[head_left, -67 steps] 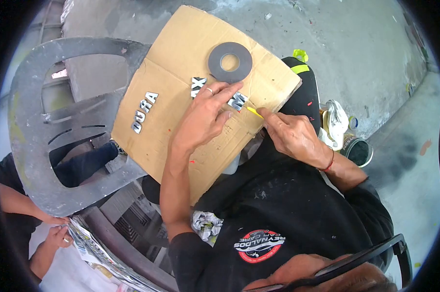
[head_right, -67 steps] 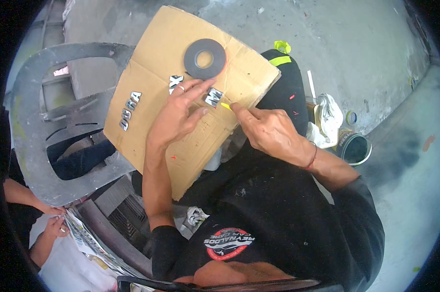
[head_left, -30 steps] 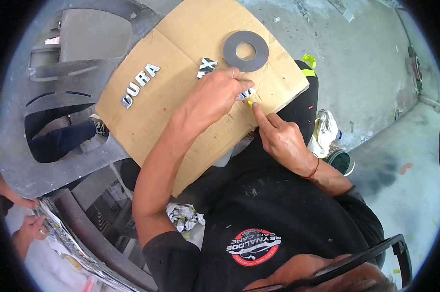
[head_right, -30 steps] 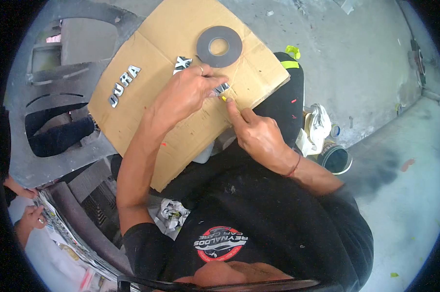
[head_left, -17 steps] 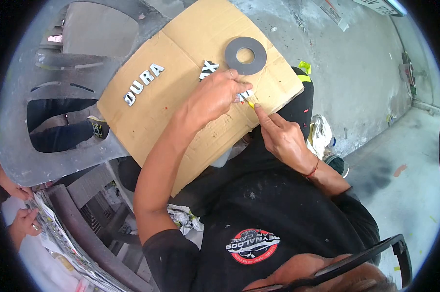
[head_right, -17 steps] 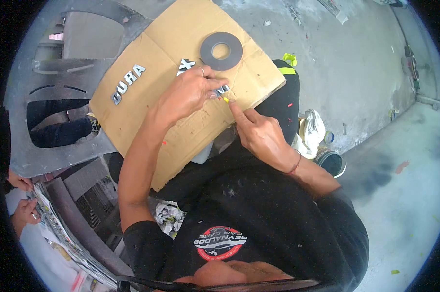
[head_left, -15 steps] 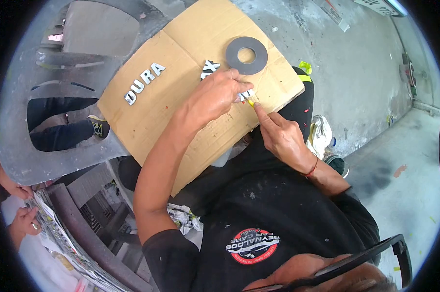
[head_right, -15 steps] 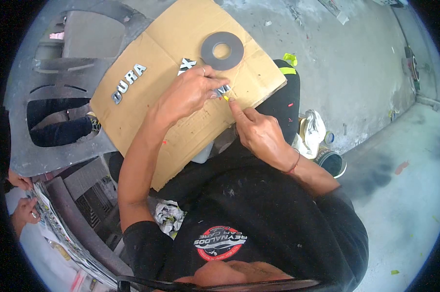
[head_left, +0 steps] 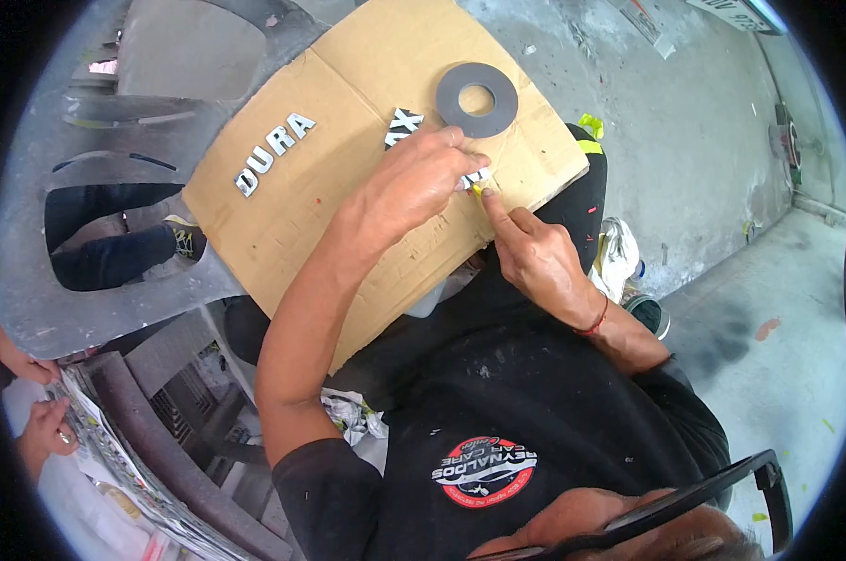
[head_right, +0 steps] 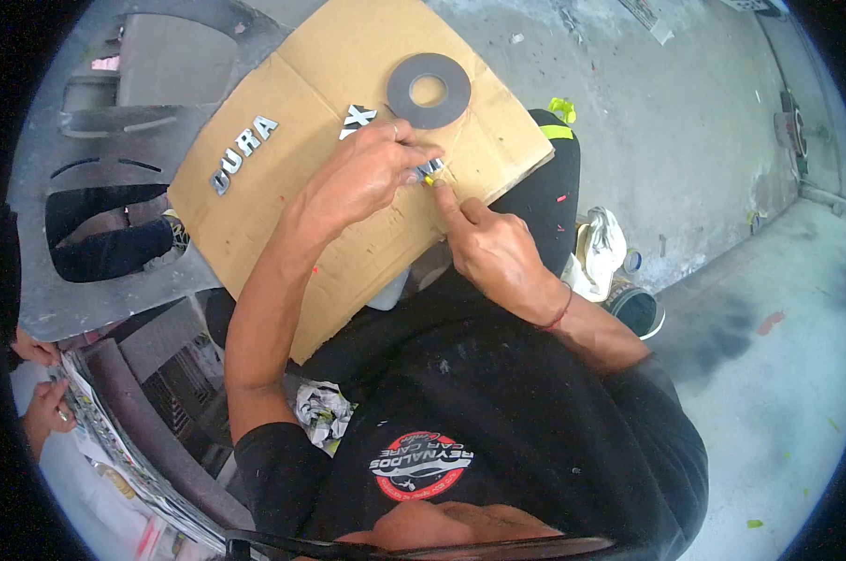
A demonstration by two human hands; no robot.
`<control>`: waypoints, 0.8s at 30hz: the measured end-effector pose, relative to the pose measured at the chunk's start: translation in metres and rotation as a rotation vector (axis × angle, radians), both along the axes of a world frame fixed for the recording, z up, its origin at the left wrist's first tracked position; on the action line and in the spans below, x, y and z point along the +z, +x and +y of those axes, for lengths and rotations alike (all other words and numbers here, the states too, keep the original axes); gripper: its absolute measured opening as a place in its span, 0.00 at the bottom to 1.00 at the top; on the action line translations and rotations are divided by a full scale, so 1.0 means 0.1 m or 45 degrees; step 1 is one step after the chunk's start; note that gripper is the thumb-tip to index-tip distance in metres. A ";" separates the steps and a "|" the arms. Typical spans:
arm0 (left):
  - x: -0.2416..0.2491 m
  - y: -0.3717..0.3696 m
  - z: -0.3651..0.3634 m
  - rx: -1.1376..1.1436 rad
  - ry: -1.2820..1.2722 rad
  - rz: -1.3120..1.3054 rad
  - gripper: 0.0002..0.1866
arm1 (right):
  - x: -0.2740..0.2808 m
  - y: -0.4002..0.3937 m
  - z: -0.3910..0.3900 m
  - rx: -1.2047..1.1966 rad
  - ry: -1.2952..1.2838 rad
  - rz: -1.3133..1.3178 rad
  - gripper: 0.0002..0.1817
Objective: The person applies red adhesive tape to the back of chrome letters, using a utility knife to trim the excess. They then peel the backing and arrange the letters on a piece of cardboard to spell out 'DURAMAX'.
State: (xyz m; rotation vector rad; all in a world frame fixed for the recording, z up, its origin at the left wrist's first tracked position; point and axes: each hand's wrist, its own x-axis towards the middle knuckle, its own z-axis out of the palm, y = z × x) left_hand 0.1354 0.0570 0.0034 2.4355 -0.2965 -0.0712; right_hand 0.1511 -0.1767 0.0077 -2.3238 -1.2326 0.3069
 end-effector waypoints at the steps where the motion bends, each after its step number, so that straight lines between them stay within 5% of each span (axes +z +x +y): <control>1: 0.00 -0.01 -0.01 0.014 0.043 -0.015 0.18 | 0.00 -0.01 0.00 -0.003 -0.004 0.004 0.36; 24: -0.01 0.00 0.00 0.046 0.102 -0.124 0.17 | -0.06 0.16 -0.17 0.168 0.049 -0.294 0.39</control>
